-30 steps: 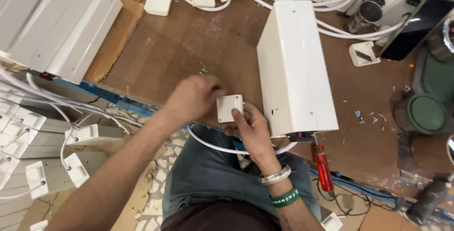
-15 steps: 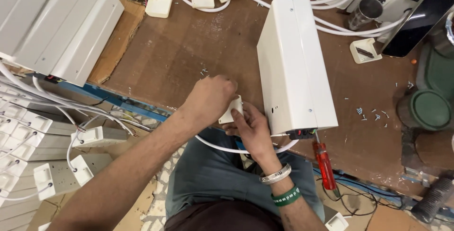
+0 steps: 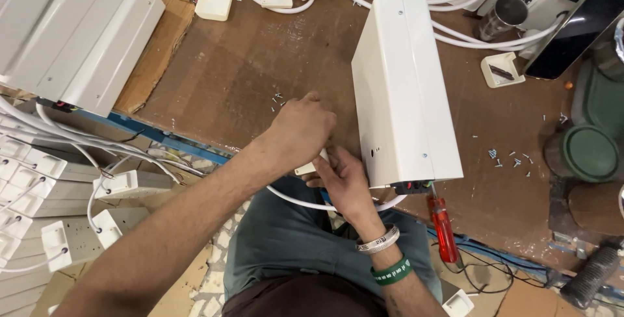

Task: Assembling a white electrical power distribution box using a screwdriver to secure components and covers.

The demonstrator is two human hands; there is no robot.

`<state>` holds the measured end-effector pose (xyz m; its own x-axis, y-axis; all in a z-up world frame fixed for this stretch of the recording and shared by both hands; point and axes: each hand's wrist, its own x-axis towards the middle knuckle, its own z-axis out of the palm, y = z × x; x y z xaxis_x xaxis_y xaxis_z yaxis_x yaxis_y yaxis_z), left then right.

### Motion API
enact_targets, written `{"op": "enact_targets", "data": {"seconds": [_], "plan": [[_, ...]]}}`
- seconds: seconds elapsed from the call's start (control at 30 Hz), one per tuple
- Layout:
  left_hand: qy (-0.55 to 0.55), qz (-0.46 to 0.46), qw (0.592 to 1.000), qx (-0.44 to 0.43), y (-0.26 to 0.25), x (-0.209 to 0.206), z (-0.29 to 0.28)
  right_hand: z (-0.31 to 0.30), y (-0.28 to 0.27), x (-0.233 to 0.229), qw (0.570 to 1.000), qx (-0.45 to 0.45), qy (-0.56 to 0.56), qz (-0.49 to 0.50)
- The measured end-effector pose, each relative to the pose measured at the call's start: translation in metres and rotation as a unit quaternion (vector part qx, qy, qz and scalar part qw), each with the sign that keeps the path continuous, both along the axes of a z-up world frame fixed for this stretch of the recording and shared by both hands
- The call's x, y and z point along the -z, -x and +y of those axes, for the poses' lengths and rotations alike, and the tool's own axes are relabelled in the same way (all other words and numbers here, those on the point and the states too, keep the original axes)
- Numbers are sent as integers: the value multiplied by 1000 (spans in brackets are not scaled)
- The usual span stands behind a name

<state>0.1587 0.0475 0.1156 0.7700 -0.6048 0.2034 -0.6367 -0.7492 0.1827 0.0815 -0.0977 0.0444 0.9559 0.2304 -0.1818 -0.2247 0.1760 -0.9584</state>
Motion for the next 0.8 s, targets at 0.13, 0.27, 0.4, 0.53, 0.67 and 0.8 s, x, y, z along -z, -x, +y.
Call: {"op": "enact_targets", "data": {"seconds": [0.13,0.27,0.4,0.53,0.67,0.8], "plan": [[-74,-7,996,38,-5,3,-5,-2,-1,-2,1000,-4,-9,3],[-111,-68,989,67,0,3,-3,-4,0,-13,999,-9,-38,9],[-110,-66,990,67,0,1,3,-4,0,-9,1000,-7,-29,9],[-65,55,996,26,-8,-19,13,-2,4,-3,999,-23,19,-15],[-77,270,960,-3,-25,-38,17,-1,6,7,997,-34,48,-44],[-39,252,967,12,-31,-24,27,-5,1,3,1000,-5,16,-10]]}}
